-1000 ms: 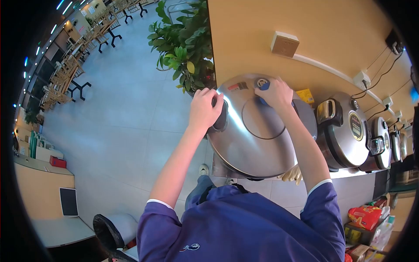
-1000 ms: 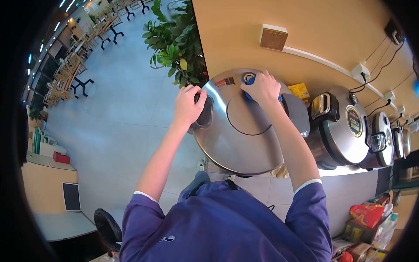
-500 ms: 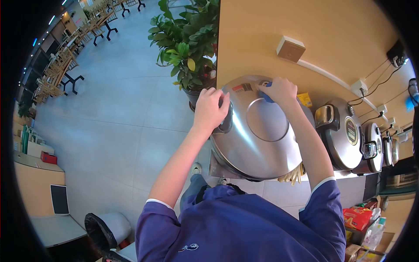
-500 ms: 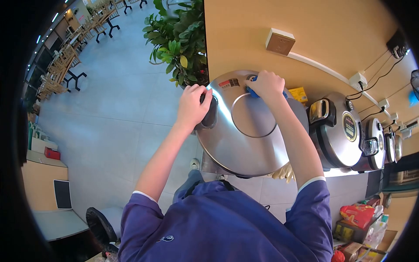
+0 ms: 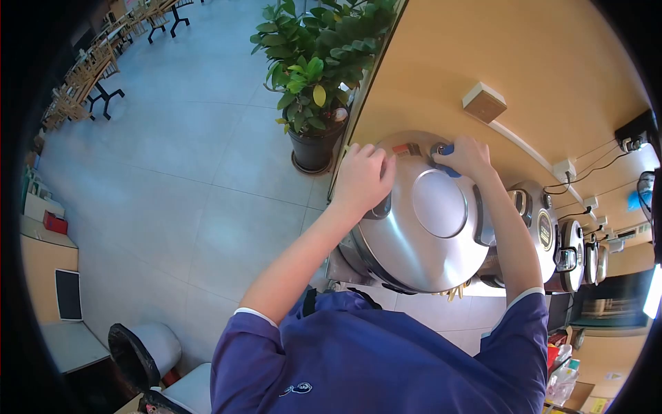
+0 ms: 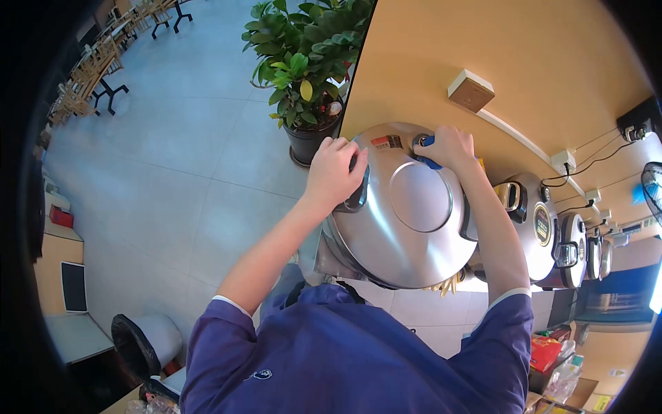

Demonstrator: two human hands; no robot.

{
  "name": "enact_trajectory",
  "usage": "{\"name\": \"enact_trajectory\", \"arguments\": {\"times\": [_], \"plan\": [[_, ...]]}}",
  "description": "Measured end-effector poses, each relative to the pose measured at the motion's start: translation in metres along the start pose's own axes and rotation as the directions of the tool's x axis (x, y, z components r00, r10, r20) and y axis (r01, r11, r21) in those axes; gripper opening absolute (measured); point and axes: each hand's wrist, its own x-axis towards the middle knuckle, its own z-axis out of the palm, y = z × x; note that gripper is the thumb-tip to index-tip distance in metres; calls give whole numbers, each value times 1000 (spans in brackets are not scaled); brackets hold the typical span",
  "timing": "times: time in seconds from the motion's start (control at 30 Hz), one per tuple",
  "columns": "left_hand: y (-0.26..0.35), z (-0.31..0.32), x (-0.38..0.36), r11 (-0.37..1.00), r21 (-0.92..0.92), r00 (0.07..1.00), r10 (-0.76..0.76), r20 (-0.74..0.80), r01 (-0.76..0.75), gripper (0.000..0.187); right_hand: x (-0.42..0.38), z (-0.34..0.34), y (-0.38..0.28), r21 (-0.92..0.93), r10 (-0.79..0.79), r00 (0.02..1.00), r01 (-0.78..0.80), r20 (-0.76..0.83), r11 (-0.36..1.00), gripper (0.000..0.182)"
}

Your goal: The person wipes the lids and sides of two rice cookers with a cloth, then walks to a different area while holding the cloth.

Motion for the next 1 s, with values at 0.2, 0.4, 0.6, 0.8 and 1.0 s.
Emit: {"name": "enact_trajectory", "arguments": {"times": [0.2,0.4,0.6,0.8,1.0], "plan": [[0,-1,0,1000,-5,1000,19,-15,-19,24,8,-8,-18,-131,135,984,-119,116,984,72],[-2,-1,0,999,-20,999,34,-17,-34,28,16,-1,-19,-106,256,955,-242,147,964,80],[1,-6,1,998,-56,1000,-7,16,7,26,-14,-19,-20,347,397,909,-334,-126,876,70],[0,-8,2,999,-28,999,27,25,-27,25,-12,-11,-41,155,168,954,-132,-250,979,56],[-3,-4,0,999,-33,999,14,48,-12,25,-5,-4,-22,-30,14,1000,-14,-16,999,55]]}}
